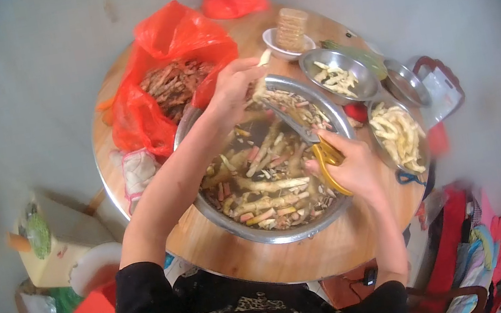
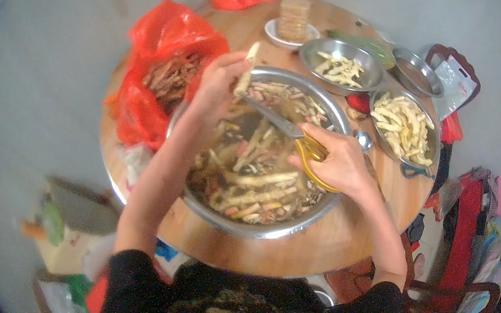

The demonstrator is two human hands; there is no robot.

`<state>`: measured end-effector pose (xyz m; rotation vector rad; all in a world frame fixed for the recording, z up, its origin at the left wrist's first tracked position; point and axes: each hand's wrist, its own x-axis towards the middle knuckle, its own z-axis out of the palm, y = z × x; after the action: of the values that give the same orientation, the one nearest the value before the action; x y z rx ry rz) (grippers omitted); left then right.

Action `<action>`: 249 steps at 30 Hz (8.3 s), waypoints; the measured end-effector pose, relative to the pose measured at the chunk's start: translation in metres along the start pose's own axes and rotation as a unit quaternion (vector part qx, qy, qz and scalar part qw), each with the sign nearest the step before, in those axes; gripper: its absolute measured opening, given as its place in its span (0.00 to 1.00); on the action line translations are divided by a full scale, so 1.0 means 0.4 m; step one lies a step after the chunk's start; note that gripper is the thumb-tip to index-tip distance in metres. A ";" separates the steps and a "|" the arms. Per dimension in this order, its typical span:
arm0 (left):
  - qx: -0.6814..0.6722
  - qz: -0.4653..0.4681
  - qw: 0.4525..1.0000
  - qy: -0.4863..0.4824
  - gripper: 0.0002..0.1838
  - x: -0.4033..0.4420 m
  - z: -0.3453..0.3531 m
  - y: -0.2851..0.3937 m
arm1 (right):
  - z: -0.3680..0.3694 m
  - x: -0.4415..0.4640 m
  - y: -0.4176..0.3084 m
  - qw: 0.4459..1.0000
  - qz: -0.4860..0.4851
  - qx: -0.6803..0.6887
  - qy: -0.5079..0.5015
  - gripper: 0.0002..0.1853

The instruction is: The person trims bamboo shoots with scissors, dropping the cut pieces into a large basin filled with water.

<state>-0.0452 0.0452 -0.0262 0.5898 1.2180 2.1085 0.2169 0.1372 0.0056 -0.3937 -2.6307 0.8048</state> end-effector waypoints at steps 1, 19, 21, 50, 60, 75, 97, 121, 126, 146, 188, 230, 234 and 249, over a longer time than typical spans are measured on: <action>0.046 0.023 0.998 0.041 0.18 -0.003 0.008 0.001 | 0.005 -0.007 0.005 1.000 0.008 0.003 0.021 0.33; 0.028 -0.058 0.992 -0.108 0.16 0.244 0.273 0.007 | 0.078 -0.032 0.099 0.940 -0.091 0.228 0.235 0.31; 0.091 -0.017 0.987 -0.133 0.16 0.166 0.229 -0.005 | 0.073 -0.037 0.089 0.939 -0.073 0.250 0.225 0.31; 0.291 -0.123 0.928 -0.196 0.16 -0.094 0.037 0.033 | 0.063 -0.014 0.080 0.920 0.043 0.337 0.194 0.29; -0.019 -0.144 0.963 -0.227 0.15 -0.098 0.069 0.041 | 0.083 0.007 0.090 0.945 0.043 0.285 0.154 0.32; -0.127 0.020 0.991 -0.021 0.11 -0.071 0.018 0.025 | 0.037 -0.041 0.014 0.876 0.139 0.461 0.003 0.32; -0.157 -0.037 0.977 -0.137 0.18 -0.191 0.091 0.111 | 0.013 -0.027 -0.031 0.882 0.201 0.425 0.028 0.27; 0.103 -0.115 0.974 -0.164 0.20 -0.145 0.037 0.075 | 0.046 -0.038 -0.032 0.934 0.141 0.325 -0.042 0.30; 0.087 -0.122 0.971 -0.187 0.19 -0.158 0.034 0.094 | 0.039 -0.046 -0.008 0.878 0.160 0.447 -0.060 0.21; 0.072 -0.104 0.968 -0.216 0.23 -0.128 0.022 0.079 | 0.048 -0.045 -0.034 0.932 0.160 0.325 -0.012 0.24; -0.178 -0.190 0.958 -0.122 0.13 -0.105 -0.011 0.056 | 0.042 0.020 0.021 0.995 -0.027 0.067 0.065 0.39; -0.062 -0.129 0.984 -0.109 0.14 -0.087 -0.029 0.062 | -0.001 0.028 0.024 0.993 0.015 0.119 -0.002 0.36; -0.087 -0.124 0.971 -0.187 0.14 -0.080 -0.039 0.063 | 0.007 0.021 0.024 0.996 -0.017 0.081 -0.022 0.35; 0.095 0.074 0.984 -0.130 0.12 -0.187 0.078 0.066 | 0.049 0.181 -0.057 0.869 0.082 0.457 0.169 0.25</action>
<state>0.0199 0.0012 0.0067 1.0361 1.2630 1.9687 0.1403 0.1358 0.0223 -0.4231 -1.6477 1.7172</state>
